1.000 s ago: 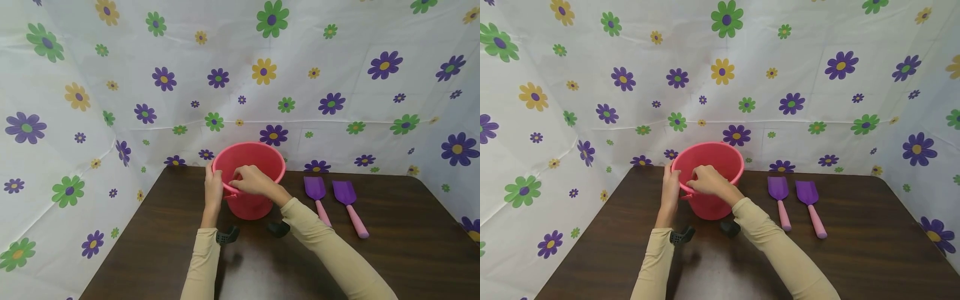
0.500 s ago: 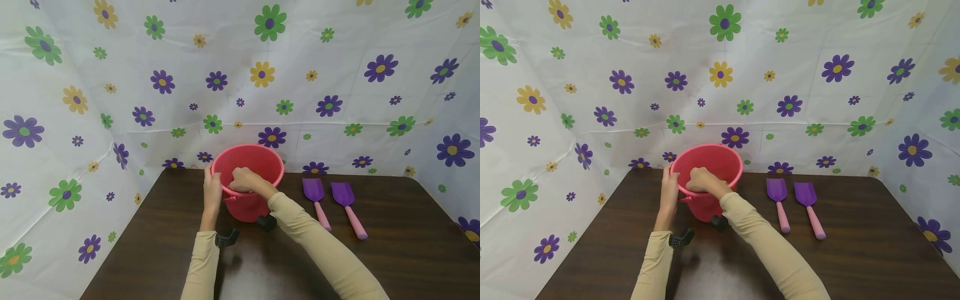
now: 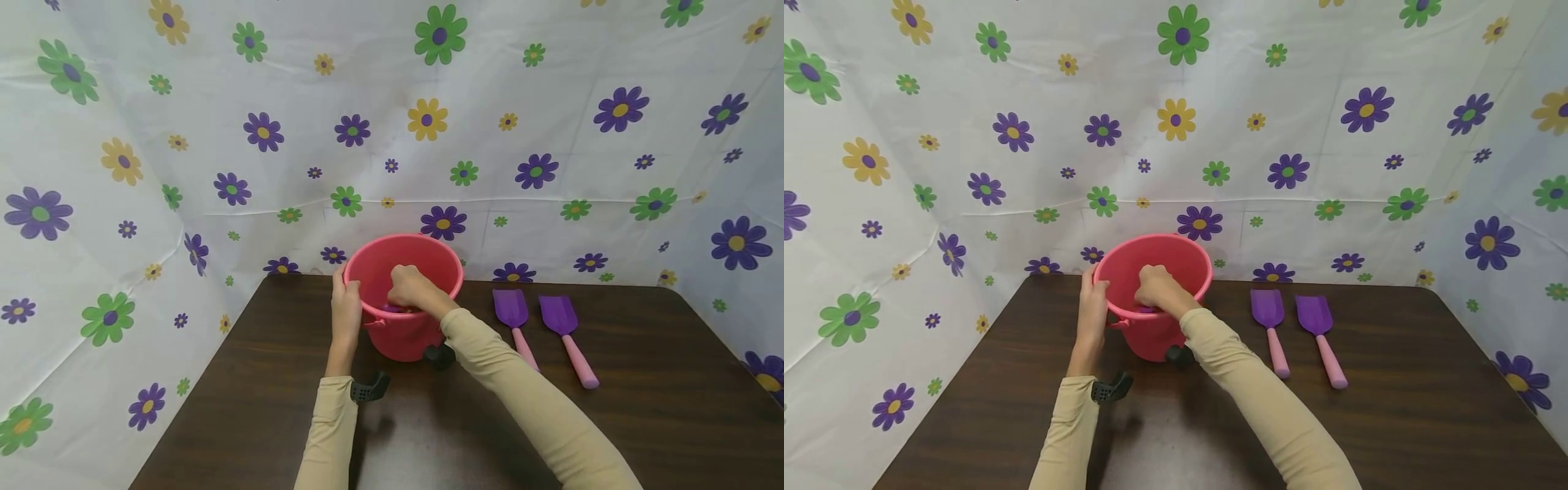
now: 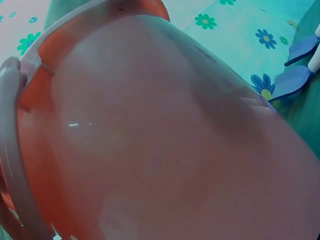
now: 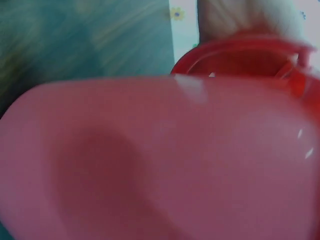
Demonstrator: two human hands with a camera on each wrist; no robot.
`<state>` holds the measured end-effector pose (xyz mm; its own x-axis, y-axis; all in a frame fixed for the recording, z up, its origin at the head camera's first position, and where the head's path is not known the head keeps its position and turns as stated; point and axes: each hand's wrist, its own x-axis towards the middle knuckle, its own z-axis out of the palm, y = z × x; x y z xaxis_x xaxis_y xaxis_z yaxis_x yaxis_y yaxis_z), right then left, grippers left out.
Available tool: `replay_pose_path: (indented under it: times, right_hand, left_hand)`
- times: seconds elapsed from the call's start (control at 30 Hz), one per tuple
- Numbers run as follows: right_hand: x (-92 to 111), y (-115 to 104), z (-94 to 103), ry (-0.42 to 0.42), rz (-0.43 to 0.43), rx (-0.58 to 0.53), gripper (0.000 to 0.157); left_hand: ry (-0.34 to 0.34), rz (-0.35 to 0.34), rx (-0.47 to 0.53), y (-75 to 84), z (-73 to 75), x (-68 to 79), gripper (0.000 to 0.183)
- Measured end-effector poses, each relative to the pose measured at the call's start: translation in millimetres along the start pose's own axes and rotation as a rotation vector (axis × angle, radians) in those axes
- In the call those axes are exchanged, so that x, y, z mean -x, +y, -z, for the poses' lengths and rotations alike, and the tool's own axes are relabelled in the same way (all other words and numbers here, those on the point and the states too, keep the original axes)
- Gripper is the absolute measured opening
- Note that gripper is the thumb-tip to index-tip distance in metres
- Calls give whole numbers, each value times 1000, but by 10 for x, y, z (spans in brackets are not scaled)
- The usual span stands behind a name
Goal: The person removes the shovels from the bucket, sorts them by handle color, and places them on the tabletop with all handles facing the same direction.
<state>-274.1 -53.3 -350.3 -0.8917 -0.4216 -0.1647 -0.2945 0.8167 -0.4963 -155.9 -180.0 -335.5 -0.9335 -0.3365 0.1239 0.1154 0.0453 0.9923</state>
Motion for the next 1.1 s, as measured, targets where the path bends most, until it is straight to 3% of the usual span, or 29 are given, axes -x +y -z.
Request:
replay_pose_path:
  times: [0.13, 0.23, 0.4, 0.5, 0.6, 0.73, 0.9, 1.1]
  right_hand:
    - [143, 2, 129, 14, -14, -26, 19]
    - [434, -165, 346, 6, -25, -22, 21]
    - [901, -368, 732, 45, 54, -15, 34]
    - [1062, -355, 911, 102, 137, -9, 26]
    - [1231, -360, 1078, 137, 164, -27, 7]
    - [1451, -364, 1263, 168, 157, -99, 22]
    - [1722, -290, 1432, 243, 135, -189, 29]
    - [2088, -77, 1589, 383, 121, -186, 35]
  left_hand:
    - [-6, -2, 2, -4, -2, -3, 56]
    - [-12, 0, 3, -8, -5, -4, 56]
    - [-7, -1, 1, -8, -3, -8, 57]
    - [-3, -4, -4, -11, 0, -15, 56]
    - [0, -6, -9, -14, 9, -21, 56]
    - [4, -1, -10, -6, 15, -29, 56]
    - [7, 2, -20, -1, 12, -25, 55]
    - [1, 10, -14, -11, 8, -13, 55]
